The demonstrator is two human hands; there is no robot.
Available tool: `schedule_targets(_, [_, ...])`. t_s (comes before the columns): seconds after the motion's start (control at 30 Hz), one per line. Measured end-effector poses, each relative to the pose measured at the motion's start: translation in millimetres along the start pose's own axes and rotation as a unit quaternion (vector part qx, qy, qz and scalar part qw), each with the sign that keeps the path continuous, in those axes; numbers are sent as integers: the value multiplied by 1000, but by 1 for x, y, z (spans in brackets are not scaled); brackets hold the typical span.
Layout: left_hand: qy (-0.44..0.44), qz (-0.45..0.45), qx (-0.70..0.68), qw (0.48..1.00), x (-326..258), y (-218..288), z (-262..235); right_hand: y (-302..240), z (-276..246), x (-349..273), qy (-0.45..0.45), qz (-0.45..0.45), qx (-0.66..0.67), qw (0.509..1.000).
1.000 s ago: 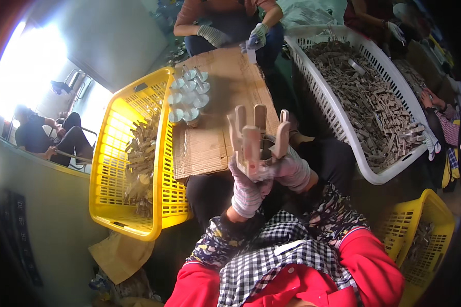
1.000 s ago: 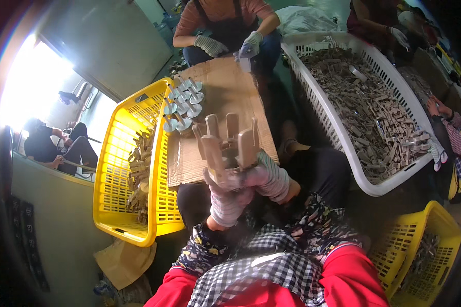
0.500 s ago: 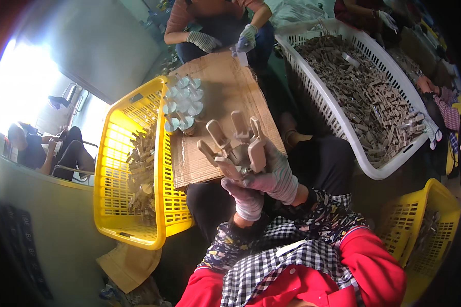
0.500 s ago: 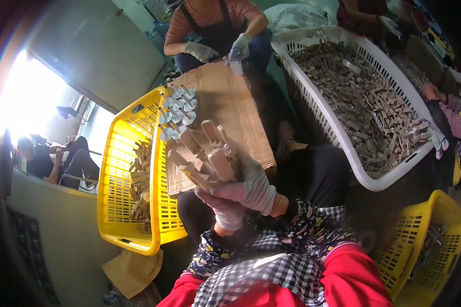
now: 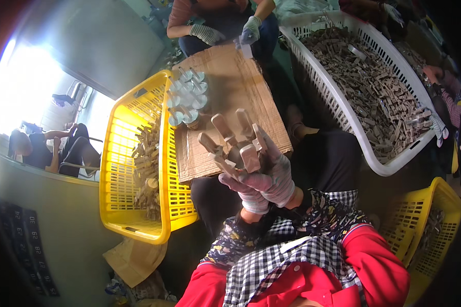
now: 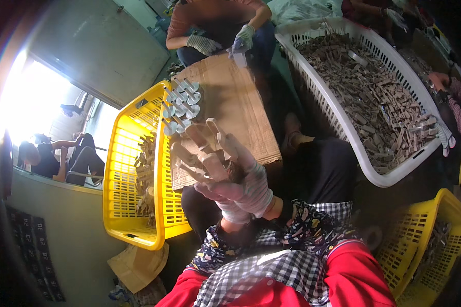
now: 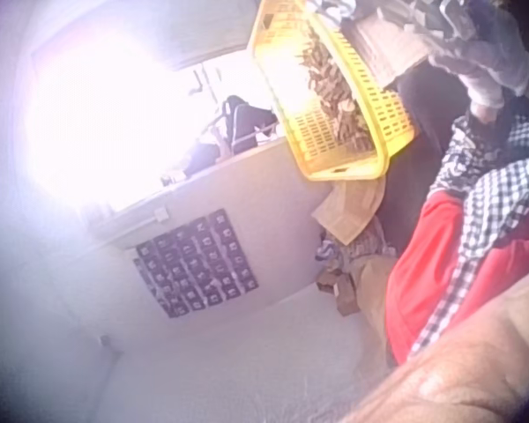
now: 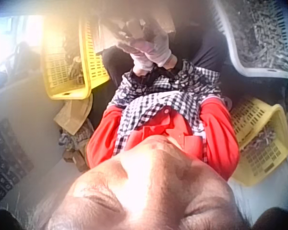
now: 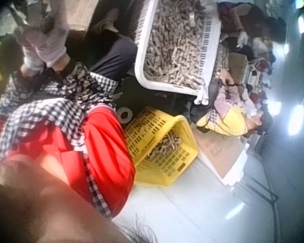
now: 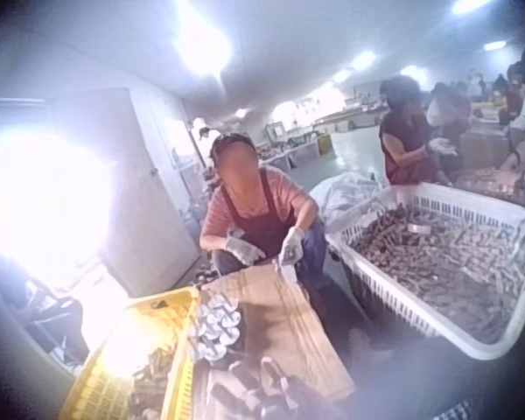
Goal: Assembling small plastic components on a jig and placing them into a basket.
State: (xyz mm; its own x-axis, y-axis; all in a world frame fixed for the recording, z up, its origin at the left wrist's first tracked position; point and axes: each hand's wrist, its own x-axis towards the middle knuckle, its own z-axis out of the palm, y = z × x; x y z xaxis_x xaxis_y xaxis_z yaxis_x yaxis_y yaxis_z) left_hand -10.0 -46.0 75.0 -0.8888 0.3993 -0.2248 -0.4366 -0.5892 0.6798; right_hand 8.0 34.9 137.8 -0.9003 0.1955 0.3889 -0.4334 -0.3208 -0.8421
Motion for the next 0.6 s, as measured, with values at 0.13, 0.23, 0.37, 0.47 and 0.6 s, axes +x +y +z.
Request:
schedule_targets(0.13, [-53, -89, -60, 993, 1, -1, -2, 9, -5, 1, -14, -29, -28, 999])
schedule_targets(0.23, [-96, -145, -107, 979, 6, 7, -4, 22, -5, 0, -28, -175, -302, 937])
schedule_targets(0.37, [-165, -205, -162, 951, 12, 39, -17, 12, -28, 15, -52, 55, 95, 993])
schedule_targets(0.47, [-79, -200, 42, 976, 2, 53, 20, -9, -40, 43, -171, 158, 259, 937])
schedule_targets(0.6, [-42, -19, 90, 995, 2, 49, 18, 10, -43, 42, -125, 137, 113, 976])
